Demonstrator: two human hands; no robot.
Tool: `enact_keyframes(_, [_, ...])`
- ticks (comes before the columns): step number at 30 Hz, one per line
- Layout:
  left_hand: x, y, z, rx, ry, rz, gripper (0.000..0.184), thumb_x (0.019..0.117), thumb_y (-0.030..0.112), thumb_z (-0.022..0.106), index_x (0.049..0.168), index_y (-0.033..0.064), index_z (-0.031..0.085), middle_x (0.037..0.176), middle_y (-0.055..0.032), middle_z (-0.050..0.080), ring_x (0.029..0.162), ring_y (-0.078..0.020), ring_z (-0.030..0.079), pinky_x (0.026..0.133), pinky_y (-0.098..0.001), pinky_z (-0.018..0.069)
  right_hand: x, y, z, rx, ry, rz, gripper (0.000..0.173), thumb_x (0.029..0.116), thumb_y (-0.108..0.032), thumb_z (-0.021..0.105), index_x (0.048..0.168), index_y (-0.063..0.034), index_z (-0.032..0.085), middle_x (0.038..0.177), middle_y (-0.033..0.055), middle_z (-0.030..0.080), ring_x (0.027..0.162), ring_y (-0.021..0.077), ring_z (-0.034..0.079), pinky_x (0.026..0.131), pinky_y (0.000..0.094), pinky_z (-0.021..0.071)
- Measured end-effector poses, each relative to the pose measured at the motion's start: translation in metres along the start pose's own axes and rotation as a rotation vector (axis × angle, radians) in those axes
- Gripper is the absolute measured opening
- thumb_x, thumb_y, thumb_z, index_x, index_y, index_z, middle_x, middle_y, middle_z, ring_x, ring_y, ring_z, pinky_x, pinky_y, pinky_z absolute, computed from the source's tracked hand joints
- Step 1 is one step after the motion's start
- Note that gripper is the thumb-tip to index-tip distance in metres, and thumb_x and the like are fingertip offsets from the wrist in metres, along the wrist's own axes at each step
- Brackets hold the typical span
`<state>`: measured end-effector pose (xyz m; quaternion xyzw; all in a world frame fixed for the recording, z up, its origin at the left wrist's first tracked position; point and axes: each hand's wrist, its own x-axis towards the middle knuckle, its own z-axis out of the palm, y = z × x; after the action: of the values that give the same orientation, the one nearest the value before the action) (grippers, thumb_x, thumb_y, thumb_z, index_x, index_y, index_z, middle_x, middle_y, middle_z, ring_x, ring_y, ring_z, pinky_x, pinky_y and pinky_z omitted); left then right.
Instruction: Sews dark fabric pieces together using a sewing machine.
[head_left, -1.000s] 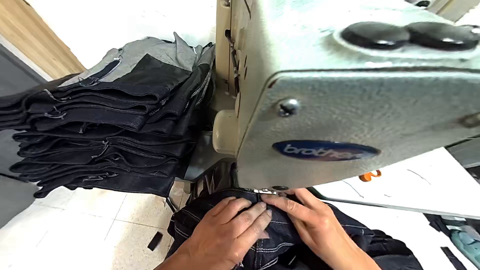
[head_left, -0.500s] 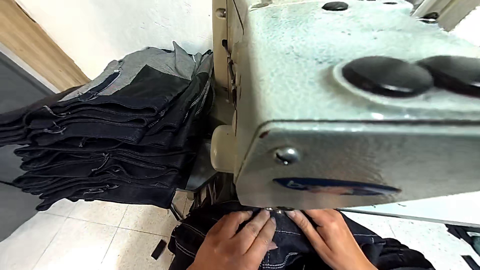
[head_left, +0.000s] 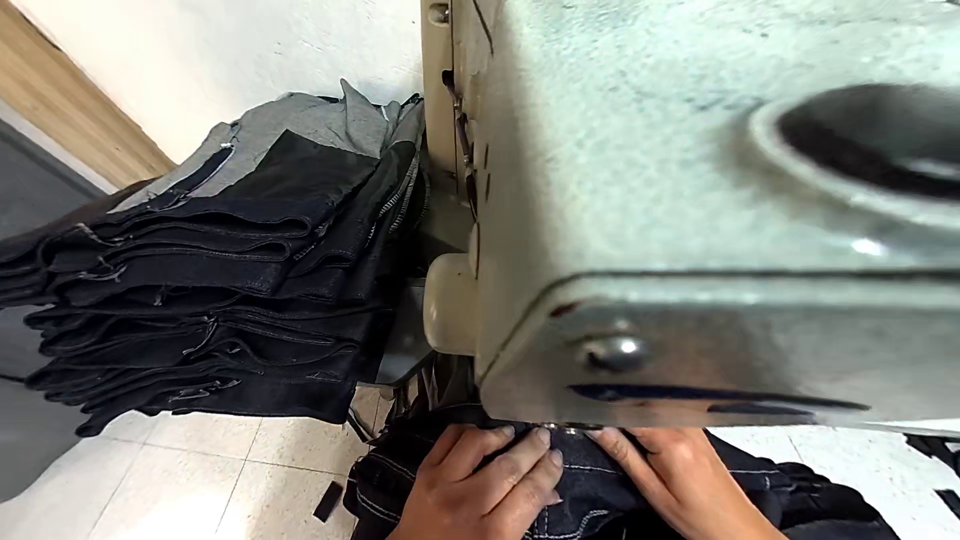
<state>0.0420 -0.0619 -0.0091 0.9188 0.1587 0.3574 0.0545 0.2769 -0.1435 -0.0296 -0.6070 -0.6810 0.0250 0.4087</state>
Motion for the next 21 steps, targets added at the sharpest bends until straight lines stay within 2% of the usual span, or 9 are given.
enact_keyframes(4, [-0.0029, -0.005, 0.0011, -0.062, 0.007, 0.019, 0.018, 0.1015, 0.027, 0.064, 0.113, 0.0211, 0.076, 0.122, 0.0068, 0.074, 0.113, -0.0108, 0.062, 0.096, -0.0253, 0.0438, 0.0007, 0.0, 0.0008, -0.01, 0.012, 0.014, 0.046, 0.1082, -0.046, 0.042, 0.088, -0.0111, 0.064, 0.076, 0.0048, 0.066, 0.077, 0.0137, 0.065, 0.074, 0.0318, 0.0487])
enact_keyframes(7, [-0.0041, -0.0049, -0.0001, -0.065, 0.012, 0.005, 0.017, 0.1009, 0.028, 0.065, 0.11, 0.0205, 0.076, 0.12, 0.0058, 0.075, 0.11, -0.0106, 0.063, 0.095, -0.0247, 0.0445, 0.0008, -0.0007, 0.0017, -0.035, 0.006, 0.017, 0.046, 0.1087, -0.046, 0.041, 0.09, -0.0118, 0.065, 0.078, 0.0043, 0.067, 0.08, 0.0138, 0.067, 0.079, 0.033, 0.0518])
enact_keyframes(21, [-0.0003, 0.0027, 0.0022, -0.04, 0.01, 0.004, 0.016, 0.0997, 0.028, 0.067, 0.109, 0.0193, 0.077, 0.119, 0.0037, 0.075, 0.106, -0.0119, 0.064, 0.094, -0.0262, 0.0435, -0.0021, -0.0055, 0.0022, -0.137, 0.003, 0.06, 0.051, 0.1091, -0.046, 0.038, 0.087, -0.0101, 0.066, 0.073, 0.0051, 0.065, 0.072, 0.0183, 0.066, 0.066, 0.0358, 0.0516])
